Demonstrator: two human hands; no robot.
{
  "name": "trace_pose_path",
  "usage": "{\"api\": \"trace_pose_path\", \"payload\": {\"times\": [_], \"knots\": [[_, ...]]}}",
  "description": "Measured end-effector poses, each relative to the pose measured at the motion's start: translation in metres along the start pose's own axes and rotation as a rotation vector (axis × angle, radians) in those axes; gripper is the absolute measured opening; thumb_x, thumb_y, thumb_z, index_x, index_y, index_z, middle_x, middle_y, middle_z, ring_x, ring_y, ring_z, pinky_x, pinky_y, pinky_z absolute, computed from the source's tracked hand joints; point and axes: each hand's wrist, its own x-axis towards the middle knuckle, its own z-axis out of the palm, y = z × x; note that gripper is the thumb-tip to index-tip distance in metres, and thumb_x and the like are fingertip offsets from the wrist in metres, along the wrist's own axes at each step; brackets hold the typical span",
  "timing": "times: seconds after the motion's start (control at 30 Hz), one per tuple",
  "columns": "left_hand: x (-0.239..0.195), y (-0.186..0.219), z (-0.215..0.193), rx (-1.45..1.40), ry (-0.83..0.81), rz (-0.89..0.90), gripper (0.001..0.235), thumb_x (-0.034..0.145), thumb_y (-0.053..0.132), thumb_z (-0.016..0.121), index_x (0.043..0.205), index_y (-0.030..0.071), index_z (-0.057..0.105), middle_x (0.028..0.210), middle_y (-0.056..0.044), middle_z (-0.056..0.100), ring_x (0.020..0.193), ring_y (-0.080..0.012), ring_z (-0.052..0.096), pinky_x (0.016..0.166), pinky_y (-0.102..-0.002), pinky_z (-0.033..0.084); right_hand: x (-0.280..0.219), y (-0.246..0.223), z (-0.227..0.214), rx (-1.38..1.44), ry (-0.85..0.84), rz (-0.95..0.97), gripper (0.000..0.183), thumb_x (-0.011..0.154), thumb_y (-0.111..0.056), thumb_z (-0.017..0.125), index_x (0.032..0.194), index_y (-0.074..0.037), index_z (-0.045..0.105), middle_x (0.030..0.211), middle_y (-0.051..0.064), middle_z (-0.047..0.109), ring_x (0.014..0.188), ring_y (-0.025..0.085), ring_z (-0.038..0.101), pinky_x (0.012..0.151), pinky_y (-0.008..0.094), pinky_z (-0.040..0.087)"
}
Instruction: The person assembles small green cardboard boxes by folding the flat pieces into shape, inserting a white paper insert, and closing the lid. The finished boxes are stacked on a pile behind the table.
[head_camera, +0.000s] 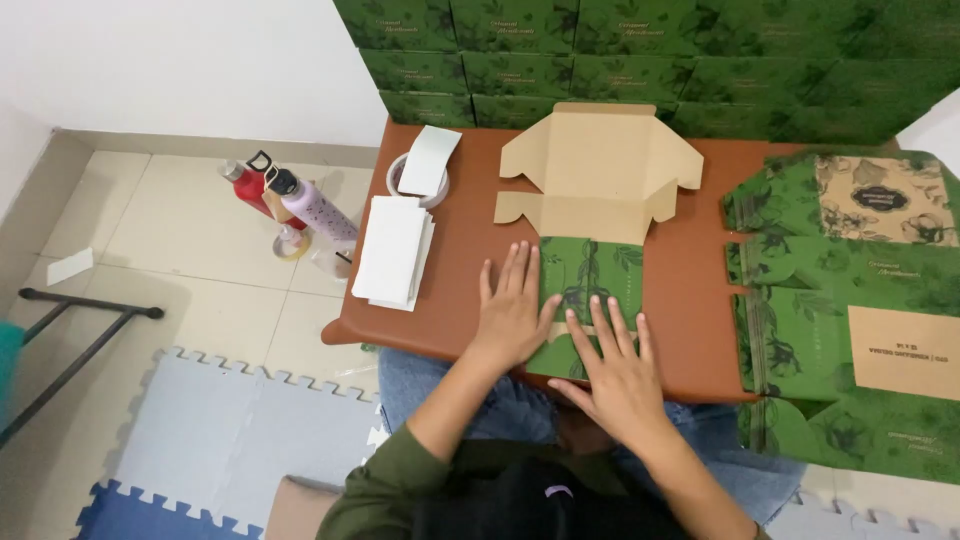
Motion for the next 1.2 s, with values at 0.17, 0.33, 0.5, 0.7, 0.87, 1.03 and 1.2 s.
{"api": "trace_pose_path", "payload": {"times": [0.17, 0.33, 0.5, 0.7, 0.87, 1.03, 1.2], "knots": [[0.038, 0.013, 0.009, -0.136, -0.091, -0.073, 0.079, 0.101, 0.027, 0.055, 0.159, -0.006, 0.014, 0.161, -0.035, 0.014, 0.154, -0.0432, 0.01, 0.118, -0.067, -0.001, -0.001, 0.002, 0.002, 0.021, -0.023, -0.003, 0.09, 0.085, -0.075, 0.055, 0.155, -0.02, 0.04, 0.16, 0.021, 0.034, 0.153, 0.04, 0.021, 0.119, 0.064, 0.012], [0.035, 0.025, -0.009, -0.18, -0.086, 0.008, 0.079, 0.102, 0.013, 0.052, 0.162, 0.001, 0.002, 0.162, -0.033, 0.019, 0.154, -0.0428, 0.014, 0.118, -0.066, 0.0, -0.003, 0.005, 0.007, -0.014, -0.038, -0.004, 0.089, 0.086, -0.076, 0.051, 0.156, -0.022, 0.038, 0.16, 0.021, 0.033, 0.153, 0.04, 0.021, 0.119, 0.064, 0.011], [0.057, -0.004, 0.018, -0.039, -0.037, 0.034, 0.061, 0.106, 0.031, 0.042, 0.16, 0.006, 0.026, 0.141, -0.018, 0.042, 0.133, -0.034, 0.039, 0.114, -0.054, 0.022, -0.008, 0.003, 0.003, -0.042, -0.071, -0.02, 0.081, 0.093, -0.069, 0.045, 0.159, -0.024, 0.031, 0.16, 0.017, 0.033, 0.152, 0.037, 0.021, 0.119, 0.062, 0.012], [0.107, -0.041, 0.068, 0.209, 0.09, -0.009, 0.015, 0.101, 0.036, 0.05, 0.107, 0.024, 0.056, 0.095, 0.002, 0.057, 0.093, -0.0206, 0.054, 0.084, -0.042, 0.031, -0.033, -0.014, -0.022, -0.022, -0.087, -0.056, 0.091, 0.088, -0.078, 0.047, 0.16, -0.025, 0.03, 0.16, 0.015, 0.033, 0.15, 0.035, 0.025, 0.118, 0.06, 0.016], [0.069, -0.012, 0.06, 0.2, 0.196, -0.095, 0.028, 0.09, 0.039, 0.066, 0.1, 0.015, 0.055, 0.096, -0.005, 0.056, 0.093, -0.0255, 0.051, 0.077, -0.041, 0.035, -0.056, -0.009, -0.032, 0.076, -0.165, -0.091, 0.077, 0.095, -0.067, 0.042, 0.159, -0.027, 0.031, 0.158, 0.011, 0.034, 0.147, 0.032, 0.028, 0.115, 0.057, 0.021], [0.055, 0.006, 0.045, 0.579, 0.333, -0.236, 0.055, 0.093, 0.062, 0.058, 0.114, 0.012, 0.062, 0.107, -0.004, 0.059, 0.099, -0.0242, 0.053, 0.086, -0.037, 0.041, -0.029, 0.025, -0.041, 0.8, 0.031, 0.376, 0.048, 0.103, -0.032, 0.037, 0.14, -0.004, 0.041, 0.132, 0.014, 0.061, 0.121, 0.023, 0.063, 0.105, 0.04, 0.052], [0.054, 0.001, 0.047, 0.266, 0.325, -0.2, 0.072, 0.093, 0.052, 0.06, 0.137, -0.004, 0.052, 0.138, -0.022, 0.05, 0.13, -0.0334, 0.044, 0.111, -0.047, 0.027, 0.015, 0.093, 0.019, 0.179, 0.187, 0.486, 0.027, 0.106, -0.018, 0.05, 0.123, -0.005, 0.067, 0.111, 0.013, 0.055, 0.105, 0.039, 0.055, 0.086, 0.048, 0.046]]}}
